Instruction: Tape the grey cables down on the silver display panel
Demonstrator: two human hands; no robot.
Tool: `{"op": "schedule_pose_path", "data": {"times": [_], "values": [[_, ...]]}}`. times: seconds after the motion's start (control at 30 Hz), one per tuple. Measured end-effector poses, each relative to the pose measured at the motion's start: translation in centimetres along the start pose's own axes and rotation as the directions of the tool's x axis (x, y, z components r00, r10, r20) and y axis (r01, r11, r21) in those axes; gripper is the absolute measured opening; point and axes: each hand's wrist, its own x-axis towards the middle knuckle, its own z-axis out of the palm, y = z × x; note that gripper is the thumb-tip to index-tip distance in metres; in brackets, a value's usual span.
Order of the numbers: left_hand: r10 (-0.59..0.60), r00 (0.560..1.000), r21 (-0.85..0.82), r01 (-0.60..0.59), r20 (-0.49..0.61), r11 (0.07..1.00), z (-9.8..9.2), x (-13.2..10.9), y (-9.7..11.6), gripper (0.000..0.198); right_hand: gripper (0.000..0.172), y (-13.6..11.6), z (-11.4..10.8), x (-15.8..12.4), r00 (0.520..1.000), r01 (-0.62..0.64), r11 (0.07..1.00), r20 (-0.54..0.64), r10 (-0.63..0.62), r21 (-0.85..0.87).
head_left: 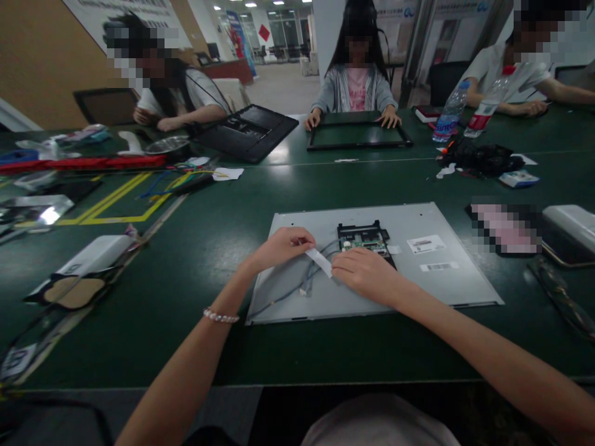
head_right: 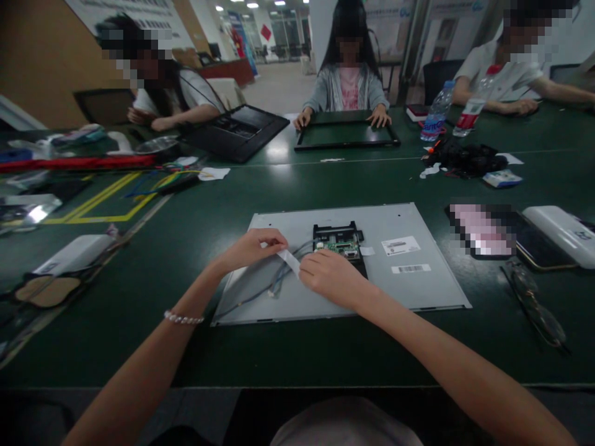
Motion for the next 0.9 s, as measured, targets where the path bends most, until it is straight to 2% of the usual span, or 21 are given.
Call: {"op": "schedule_pose_path", "data": {"times": [0.17, 0.33, 0.43, 0.5, 0.57, 0.73, 0.9], "values": [[0.01, 0.987, 0.093, 0.006, -0.163, 0.996, 1.2, 0.4, 0.1, 0.016, 0.018, -0.1, 0.2, 0.1, 0.994, -0.083, 0.996, -0.069, 0.085, 0.028], [0.034, 0.974, 0.211, 0.014, -0.224, 0.977, 1.8, 0.4, 0.8, 0.019, 0.019, -0.2, 0.6, 0.2, 0.991, -0.114, 0.99, -0.058, 0.119, 0.077], [0.09, 0.96, 0.256, -0.019, -0.265, 0.966, 1.8, 0.3, 1.3, 0.021, 0.02, -0.3, 0.8, 0.2, 0.991, -0.123, 0.988, -0.051, 0.128, 0.093], [0.136, 0.958, 0.274, -0.064, -0.253, 0.96, 1.7, 0.2, 1.7, 0.019, 0.02, -0.4, 0.8, 0.3, 0.99, -0.128, 0.987, -0.045, 0.132, 0.097], [0.17, 0.966, 0.252, -0.118, -0.195, 0.961, 1.6, 0.1, 1.9, 0.016, 0.019, -0.4, 0.9, 0.3, 0.99, -0.13, 0.986, -0.039, 0.135, 0.105], [0.163, 0.986, 0.144, -0.156, -0.04, 0.977, 1.8, -0.1, 1.9, 0.017, 0.018, -0.3, 1.2, 0.2, 0.988, -0.135, 0.982, -0.051, 0.143, 0.132], [0.162, 0.986, 0.188, -0.151, -0.046, 0.97, 1.9, 0.0, 1.8, 0.017, 0.02, -0.3, 1.2, 0.1, 0.989, -0.11, 0.988, -0.085, 0.119, 0.109]]}}
